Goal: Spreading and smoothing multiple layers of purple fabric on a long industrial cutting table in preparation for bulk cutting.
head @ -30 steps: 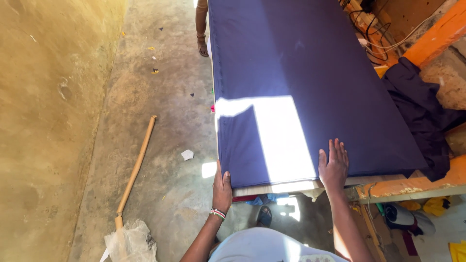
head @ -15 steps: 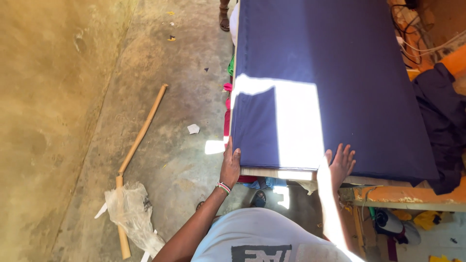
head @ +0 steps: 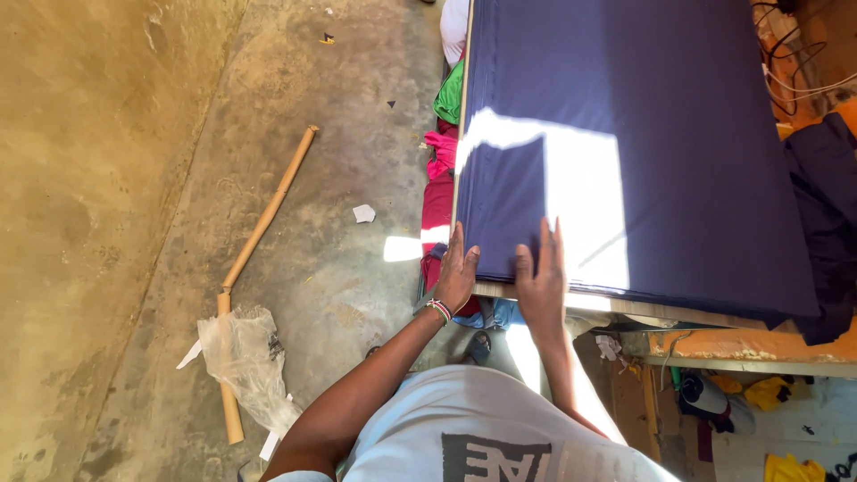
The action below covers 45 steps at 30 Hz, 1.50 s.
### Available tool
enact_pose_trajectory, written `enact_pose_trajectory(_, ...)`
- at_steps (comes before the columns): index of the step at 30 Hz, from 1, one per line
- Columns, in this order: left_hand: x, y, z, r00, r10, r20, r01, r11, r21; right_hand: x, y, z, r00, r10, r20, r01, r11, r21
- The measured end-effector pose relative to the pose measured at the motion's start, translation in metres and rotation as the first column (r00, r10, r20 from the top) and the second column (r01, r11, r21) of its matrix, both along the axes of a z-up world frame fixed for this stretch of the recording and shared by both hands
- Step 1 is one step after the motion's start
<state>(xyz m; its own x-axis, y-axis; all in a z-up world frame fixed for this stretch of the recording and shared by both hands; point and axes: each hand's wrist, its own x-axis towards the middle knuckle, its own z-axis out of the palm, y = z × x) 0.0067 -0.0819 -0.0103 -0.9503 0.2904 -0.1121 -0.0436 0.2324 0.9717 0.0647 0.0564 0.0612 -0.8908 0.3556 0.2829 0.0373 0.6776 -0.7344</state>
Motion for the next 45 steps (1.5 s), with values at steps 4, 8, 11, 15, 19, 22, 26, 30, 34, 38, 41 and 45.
enact_pose_trajectory(4,-0.007,-0.010,-0.007,0.996,-0.070,0.056,0.063,0.991,0.119,-0.015,-0.033,-0.030,0.959,0.235,0.159,-0.278,0.890,0.360)
enact_pose_trajectory(8,-0.007,-0.029,-0.016,0.986,-0.132,0.100,0.092,0.940,0.329,-0.004,-0.040,-0.068,0.978,0.203,0.042,-0.193,0.823,0.534)
enact_pose_trajectory(11,-0.004,-0.034,-0.057,0.983,-0.144,0.111,0.083,0.897,0.433,0.003,-0.050,-0.070,0.984,0.179,0.013,-0.158,0.832,0.532)
enact_pose_trajectory(15,0.004,-0.039,-0.103,0.949,0.066,0.307,-0.256,0.730,0.634,0.024,-0.063,-0.080,0.990,0.140,-0.011,-0.120,0.886,0.448)
enact_pose_trajectory(19,-0.010,-0.045,-0.199,0.757,0.175,0.630,-0.554,0.683,0.476,0.052,-0.084,-0.079,0.989,0.146,-0.020,-0.140,0.973,0.183)
enact_pose_trajectory(22,-0.012,-0.069,-0.201,0.660,0.249,0.709,-0.713,0.503,0.488,0.083,-0.082,-0.127,0.934,0.352,-0.064,-0.342,0.931,0.129)
enact_pose_trajectory(26,0.000,-0.114,-0.229,0.583,0.360,0.728,-0.760,0.558,0.333,0.089,-0.055,-0.227,0.606,0.725,0.327,-0.735,0.668,-0.118)
enact_pose_trajectory(30,0.023,-0.154,-0.258,0.487,0.496,0.719,-0.813,0.559,0.166,0.068,-0.051,-0.196,0.461,0.743,0.486,-0.734,0.627,-0.261)
enact_pose_trajectory(34,0.079,-0.201,-0.266,0.525,0.696,0.491,-0.611,0.709,-0.352,0.057,-0.047,-0.157,0.522,0.618,0.588,-0.624,0.747,-0.231)
enact_pose_trajectory(38,0.118,-0.248,-0.348,0.794,0.551,0.256,-0.172,0.608,-0.775,0.047,-0.035,-0.205,0.490,0.597,0.635,-0.638,0.742,-0.205)
enact_pose_trajectory(41,0.128,-0.255,-0.339,0.695,0.620,0.364,-0.158,0.625,-0.764,0.041,-0.028,-0.246,0.431,0.604,0.670,-0.718,0.679,-0.151)
enact_pose_trajectory(45,0.139,-0.273,-0.371,0.698,0.645,0.311,-0.165,0.568,-0.806,0.048,-0.029,-0.249,0.124,0.521,0.845,-0.784,0.573,-0.238)
